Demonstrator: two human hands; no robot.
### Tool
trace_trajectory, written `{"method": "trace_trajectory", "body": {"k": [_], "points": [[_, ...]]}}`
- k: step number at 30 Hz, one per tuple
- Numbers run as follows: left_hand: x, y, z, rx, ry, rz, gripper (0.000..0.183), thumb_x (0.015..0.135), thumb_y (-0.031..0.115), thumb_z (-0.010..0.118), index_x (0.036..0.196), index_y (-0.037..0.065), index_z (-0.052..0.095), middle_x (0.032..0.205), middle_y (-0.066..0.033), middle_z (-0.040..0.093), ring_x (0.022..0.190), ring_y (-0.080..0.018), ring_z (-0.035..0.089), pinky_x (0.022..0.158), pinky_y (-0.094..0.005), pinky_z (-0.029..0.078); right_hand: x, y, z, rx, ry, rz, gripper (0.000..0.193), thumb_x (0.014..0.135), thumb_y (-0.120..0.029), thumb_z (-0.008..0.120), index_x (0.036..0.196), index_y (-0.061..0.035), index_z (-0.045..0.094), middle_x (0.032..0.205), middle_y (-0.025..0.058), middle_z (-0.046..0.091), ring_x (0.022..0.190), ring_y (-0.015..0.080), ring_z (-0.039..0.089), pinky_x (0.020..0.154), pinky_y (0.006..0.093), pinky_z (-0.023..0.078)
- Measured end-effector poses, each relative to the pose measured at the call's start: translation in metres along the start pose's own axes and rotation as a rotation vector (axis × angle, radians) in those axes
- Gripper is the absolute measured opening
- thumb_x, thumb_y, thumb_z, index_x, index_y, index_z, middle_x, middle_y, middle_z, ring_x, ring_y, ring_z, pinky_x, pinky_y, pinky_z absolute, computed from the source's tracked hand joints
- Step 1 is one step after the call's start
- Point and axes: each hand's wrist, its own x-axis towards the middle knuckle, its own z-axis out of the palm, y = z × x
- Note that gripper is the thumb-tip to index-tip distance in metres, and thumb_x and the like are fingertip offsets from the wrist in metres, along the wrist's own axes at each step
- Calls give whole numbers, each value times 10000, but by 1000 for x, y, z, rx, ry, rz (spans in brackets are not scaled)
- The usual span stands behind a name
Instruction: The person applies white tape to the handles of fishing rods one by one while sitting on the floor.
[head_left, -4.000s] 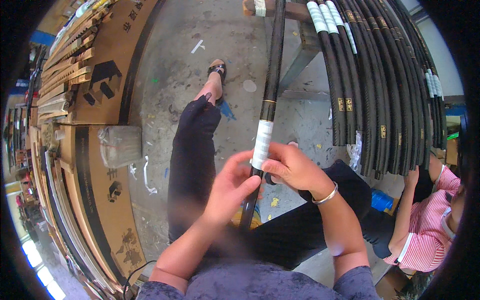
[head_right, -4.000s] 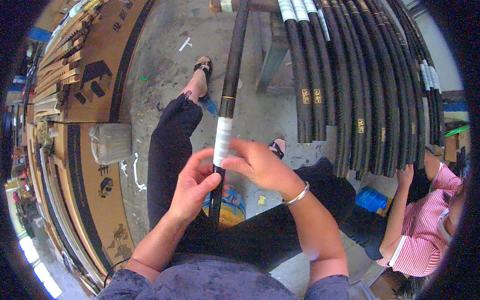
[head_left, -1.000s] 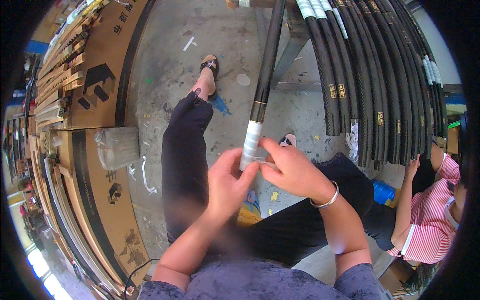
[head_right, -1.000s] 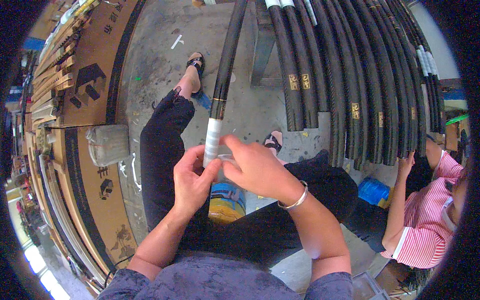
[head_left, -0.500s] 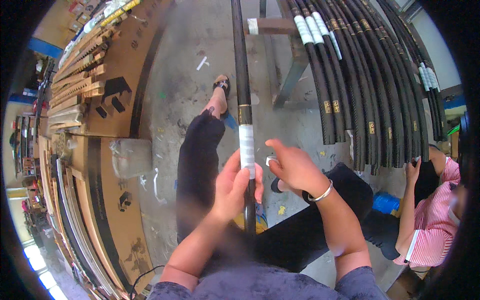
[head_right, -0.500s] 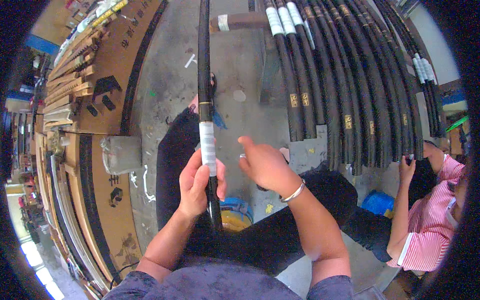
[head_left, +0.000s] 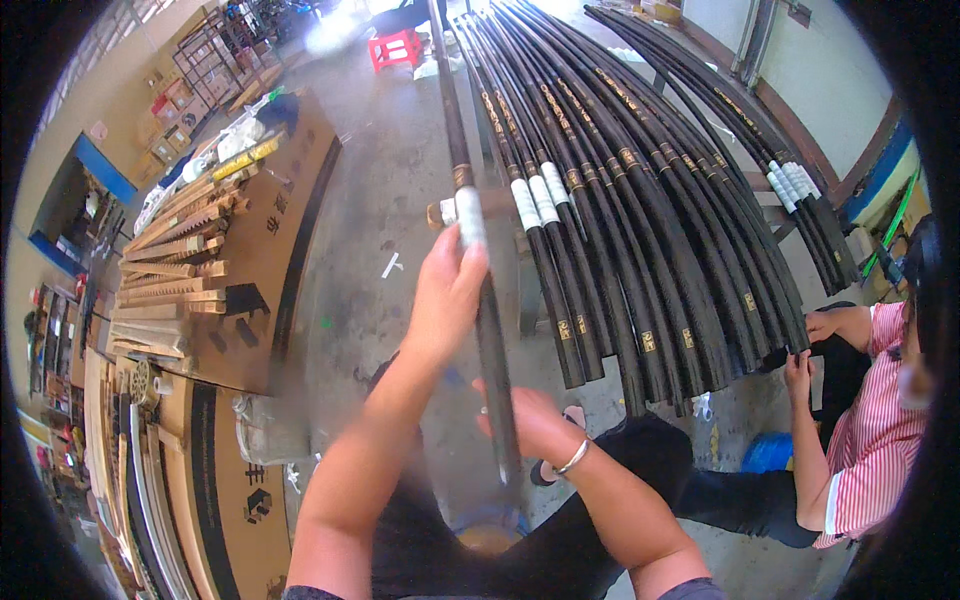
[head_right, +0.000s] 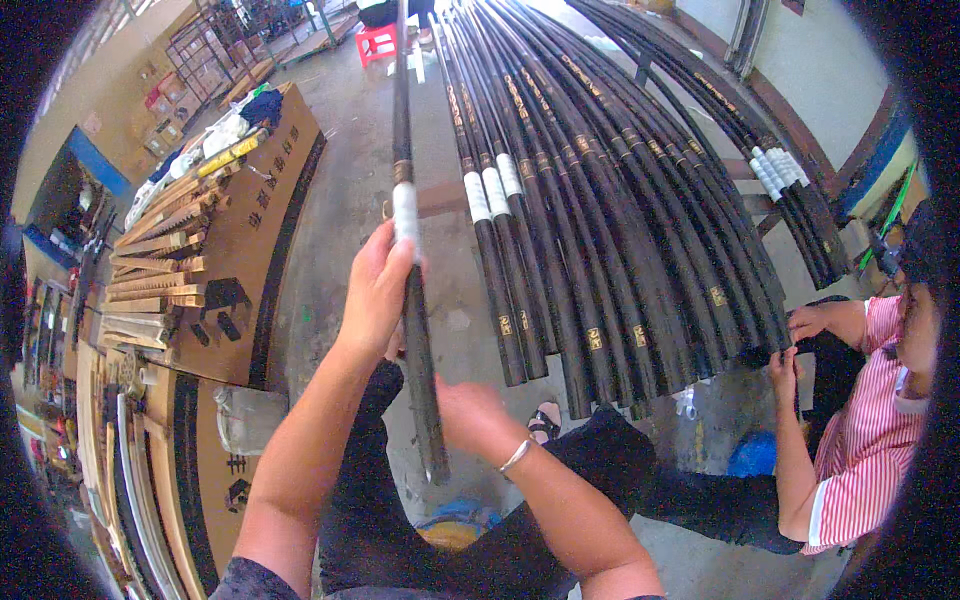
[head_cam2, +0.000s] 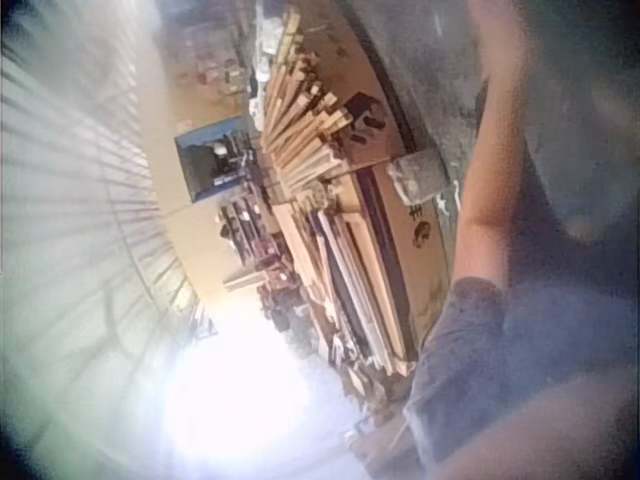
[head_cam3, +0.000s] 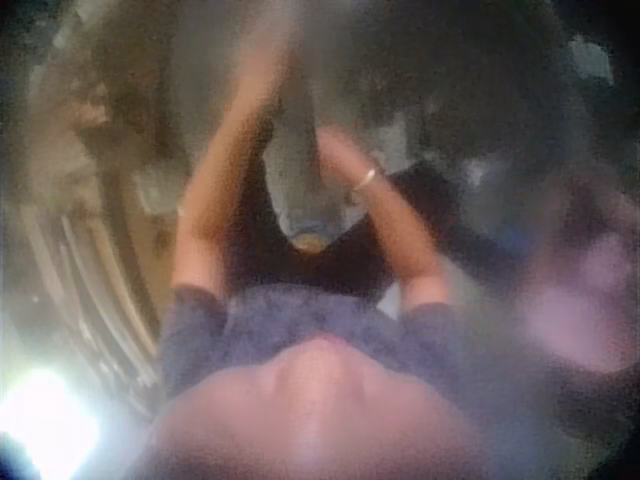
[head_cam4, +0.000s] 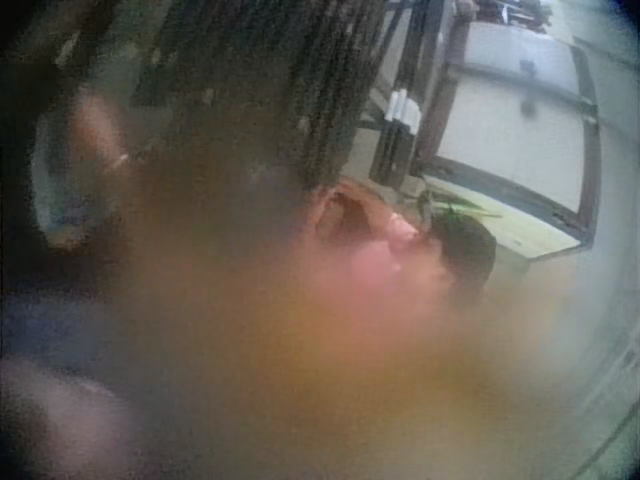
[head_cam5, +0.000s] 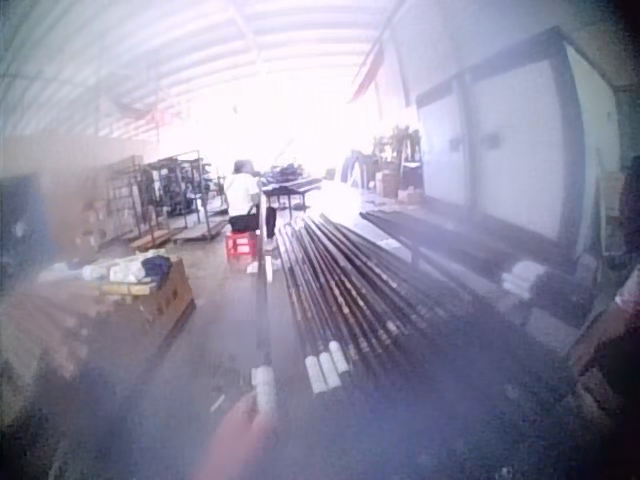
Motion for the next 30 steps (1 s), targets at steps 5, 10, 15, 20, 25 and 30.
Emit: {"method": "trace_trajectory", "body": {"k": [5,10,15,20,25,30], "points": [[70,-16,43,281,39,31,390,856,253,507,1037,-84,582,901,-282,646,891,-387,637,810,-428,474,10,-2,7,0,-104,147,492,875,-242,560,1283,-9,416,799,248,650,795,422,637,694,525,487],[89,-19,68,555,35,49,389,848,287,514,951,-82,581,902,-300,647,890,-451,623,804,-492,479,2,-24,-30,5,-145,203,513,888,-270,562,1304,-17,401,854,240,663,841,423,635,752,524,483],[93,-10,89,758,1,-5,442,885,371,524,965,-58,598,928,-271,663,918,-430,637,815,-489,497,-1,-19,-30,31,-92,164,510,889,-275,569,1296,-10,413,875,228,668,850,412,638,756,519,486],[92,10,86,1039,-128,42,489,890,451,566,1050,-10,602,990,-221,677,945,-381,653,816,-466,513,-3,-21,-35,22,-98,155,509,884,-274,582,1285,-2,428,855,230,666,833,421,633,743,509,489],[76,14,83,940,-94,260,472,840,398,651,1087,2,579,1023,-211,632,961,-367,632,799,-466,507,-5,-21,-33,40,-84,151,509,877,-271,590,1281,-4,431,828,228,662,821,420,632,738,508,491],[-19,42,67,587,-415,680,652,656,377,787,1145,13,560,1078,-165,565,1090,-365,526,911,-473,430,-1,-18,-20,32,-12,92,434,877,-283,611,1173,-7,453,802,204,670,796,395,657,703,494,522]]}}
